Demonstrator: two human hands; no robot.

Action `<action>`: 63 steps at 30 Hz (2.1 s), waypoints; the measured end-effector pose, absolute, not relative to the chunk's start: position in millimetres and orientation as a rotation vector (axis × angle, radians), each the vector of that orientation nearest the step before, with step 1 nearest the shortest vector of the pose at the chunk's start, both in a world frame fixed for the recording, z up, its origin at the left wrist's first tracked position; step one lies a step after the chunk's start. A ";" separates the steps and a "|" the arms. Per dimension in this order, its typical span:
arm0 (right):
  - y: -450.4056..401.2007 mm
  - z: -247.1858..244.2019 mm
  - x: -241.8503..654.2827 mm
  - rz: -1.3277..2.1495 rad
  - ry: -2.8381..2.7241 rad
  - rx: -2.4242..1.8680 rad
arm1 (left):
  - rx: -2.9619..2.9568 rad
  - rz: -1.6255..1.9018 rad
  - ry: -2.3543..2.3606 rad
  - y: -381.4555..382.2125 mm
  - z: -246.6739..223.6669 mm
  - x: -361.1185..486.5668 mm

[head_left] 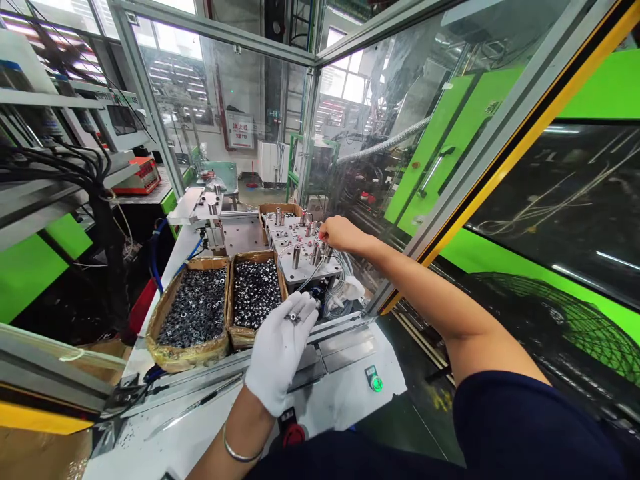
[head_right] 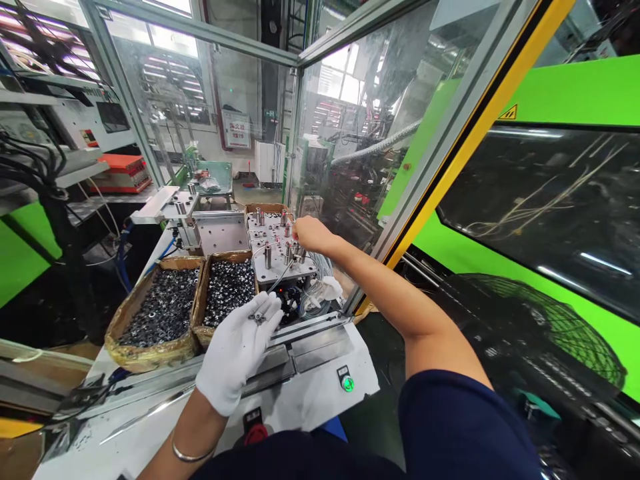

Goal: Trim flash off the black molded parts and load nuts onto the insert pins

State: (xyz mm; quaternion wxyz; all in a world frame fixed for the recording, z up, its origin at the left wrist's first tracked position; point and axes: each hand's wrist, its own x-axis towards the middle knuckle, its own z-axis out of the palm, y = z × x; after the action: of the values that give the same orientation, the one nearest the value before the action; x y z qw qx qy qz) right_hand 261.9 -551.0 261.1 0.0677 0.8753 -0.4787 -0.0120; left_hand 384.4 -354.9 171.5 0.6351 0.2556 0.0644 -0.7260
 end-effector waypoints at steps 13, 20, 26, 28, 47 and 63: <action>-540.7 273.7 258.3 -0.321 -1.267 2.598 | 0.558 -1.633 0.156 -355.6 170.6 386.8; -529.9 281.9 254.9 -0.332 -1.295 2.621 | 0.577 -1.634 0.158 -355.7 168.7 386.3; -513.3 281.7 255.1 -0.286 -1.303 2.726 | 0.581 -1.637 0.133 -356.2 165.9 385.9; -516.1 282.6 255.6 -0.222 -1.321 2.801 | 0.582 -1.650 0.132 -356.6 165.8 384.7; -633.6 241.4 302.7 1.501 -2.362 2.795 | 0.636 -1.522 0.080 -346.9 158.3 402.7; -636.0 237.0 303.7 1.496 -2.302 2.712 | 0.602 -1.518 0.017 -346.3 156.7 403.0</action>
State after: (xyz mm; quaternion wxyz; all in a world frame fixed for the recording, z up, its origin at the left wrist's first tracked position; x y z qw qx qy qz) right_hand 303.7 -636.0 237.0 -0.3511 0.6581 -0.5585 0.3630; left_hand 403.0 -346.3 156.7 0.6847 0.2685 0.0078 -0.6775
